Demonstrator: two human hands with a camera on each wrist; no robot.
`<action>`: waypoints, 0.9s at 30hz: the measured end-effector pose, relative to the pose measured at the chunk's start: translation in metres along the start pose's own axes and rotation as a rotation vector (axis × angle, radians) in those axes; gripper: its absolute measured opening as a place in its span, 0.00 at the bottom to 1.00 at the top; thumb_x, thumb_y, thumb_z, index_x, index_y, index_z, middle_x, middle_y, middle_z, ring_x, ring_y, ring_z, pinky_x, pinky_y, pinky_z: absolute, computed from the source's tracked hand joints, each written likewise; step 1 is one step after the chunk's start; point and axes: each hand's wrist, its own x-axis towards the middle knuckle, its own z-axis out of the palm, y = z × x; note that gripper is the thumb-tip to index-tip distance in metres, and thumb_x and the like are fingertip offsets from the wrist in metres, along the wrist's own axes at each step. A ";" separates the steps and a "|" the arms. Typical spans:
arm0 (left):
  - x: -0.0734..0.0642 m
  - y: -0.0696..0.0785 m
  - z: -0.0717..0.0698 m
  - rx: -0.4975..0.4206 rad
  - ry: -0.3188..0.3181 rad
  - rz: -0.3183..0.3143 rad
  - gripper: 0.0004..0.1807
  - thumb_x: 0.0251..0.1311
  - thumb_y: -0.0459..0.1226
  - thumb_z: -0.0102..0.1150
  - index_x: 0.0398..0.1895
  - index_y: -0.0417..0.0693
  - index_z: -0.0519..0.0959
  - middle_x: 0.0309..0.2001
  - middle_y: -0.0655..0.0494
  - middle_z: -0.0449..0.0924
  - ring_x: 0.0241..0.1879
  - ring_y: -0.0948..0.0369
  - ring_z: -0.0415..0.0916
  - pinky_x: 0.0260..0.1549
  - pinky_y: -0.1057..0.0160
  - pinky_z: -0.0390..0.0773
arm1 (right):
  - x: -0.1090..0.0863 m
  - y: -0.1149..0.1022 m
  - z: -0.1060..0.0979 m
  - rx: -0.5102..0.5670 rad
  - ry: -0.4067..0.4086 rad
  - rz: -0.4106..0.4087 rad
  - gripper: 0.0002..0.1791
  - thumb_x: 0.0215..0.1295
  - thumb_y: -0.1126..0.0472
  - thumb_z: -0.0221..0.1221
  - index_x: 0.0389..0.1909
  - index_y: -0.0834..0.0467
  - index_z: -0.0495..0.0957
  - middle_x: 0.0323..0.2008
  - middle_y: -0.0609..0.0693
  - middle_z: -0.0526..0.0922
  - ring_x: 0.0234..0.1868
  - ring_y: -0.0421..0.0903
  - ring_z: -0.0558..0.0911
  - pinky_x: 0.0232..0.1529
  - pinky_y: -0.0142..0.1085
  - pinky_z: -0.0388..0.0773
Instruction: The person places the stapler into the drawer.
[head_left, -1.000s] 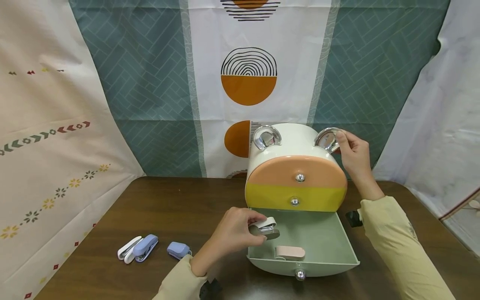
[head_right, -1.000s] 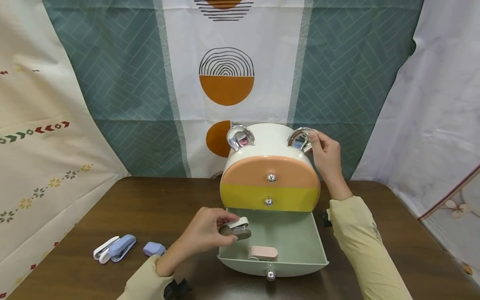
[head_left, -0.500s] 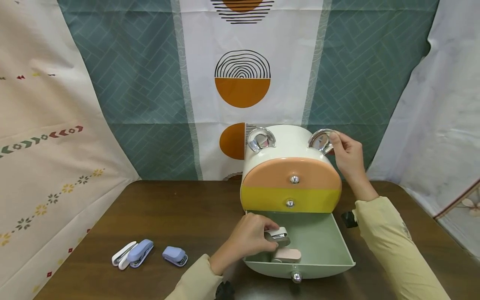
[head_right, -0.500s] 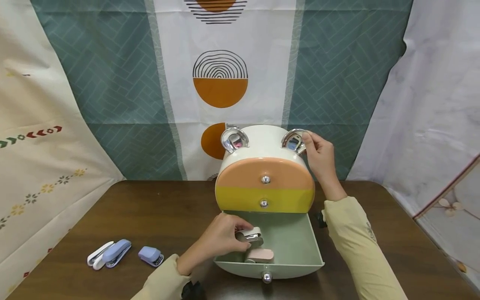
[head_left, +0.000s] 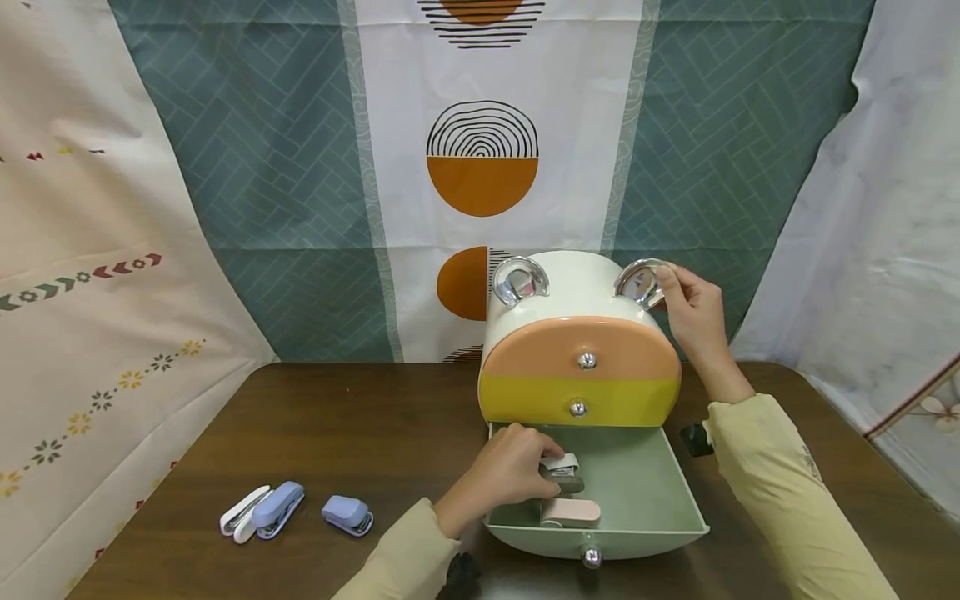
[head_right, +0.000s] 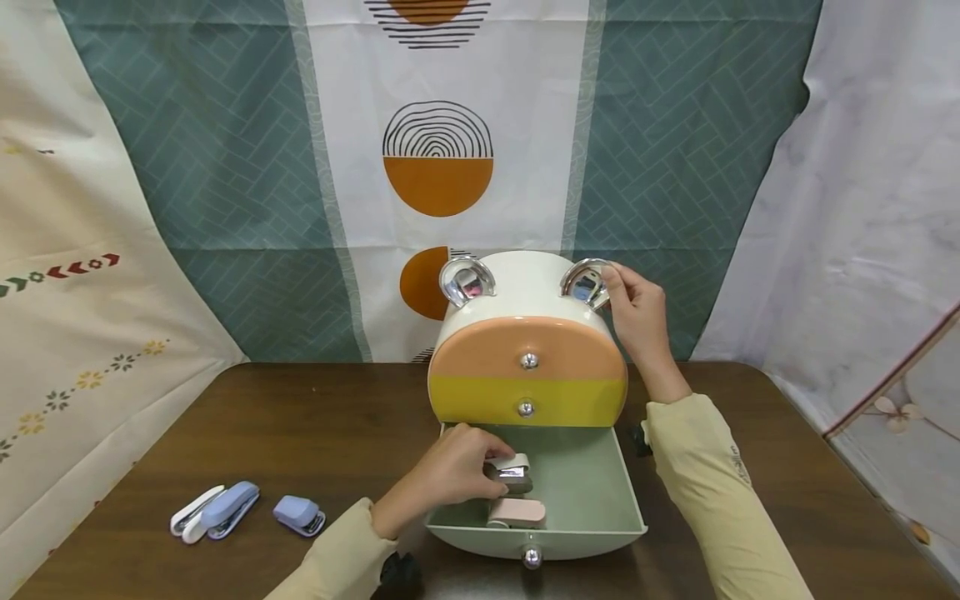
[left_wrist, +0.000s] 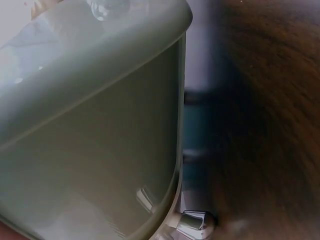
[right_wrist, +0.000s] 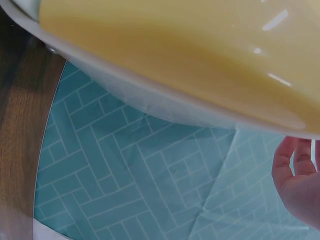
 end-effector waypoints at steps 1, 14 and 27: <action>0.001 0.001 0.000 0.015 -0.013 0.001 0.16 0.33 0.37 0.70 0.33 0.49 0.85 0.27 0.66 0.81 0.23 0.75 0.69 0.24 0.78 0.66 | -0.001 -0.004 0.000 0.003 0.000 0.000 0.17 0.66 0.63 0.49 0.42 0.75 0.76 0.20 0.29 0.75 0.23 0.25 0.74 0.27 0.19 0.72; 0.006 0.009 0.005 0.092 -0.130 -0.024 0.16 0.34 0.39 0.73 0.32 0.51 0.85 0.31 0.64 0.83 0.32 0.68 0.77 0.30 0.73 0.72 | -0.006 -0.015 0.000 0.008 0.008 0.003 0.17 0.66 0.64 0.50 0.42 0.78 0.74 0.19 0.29 0.75 0.22 0.25 0.75 0.27 0.19 0.73; 0.008 0.014 0.008 0.002 -0.212 -0.044 0.17 0.37 0.43 0.73 0.35 0.51 0.85 0.32 0.66 0.83 0.33 0.71 0.76 0.31 0.76 0.71 | 0.004 0.014 -0.001 -0.028 0.013 0.014 0.17 0.66 0.61 0.50 0.44 0.72 0.76 0.21 0.28 0.75 0.22 0.26 0.76 0.27 0.19 0.72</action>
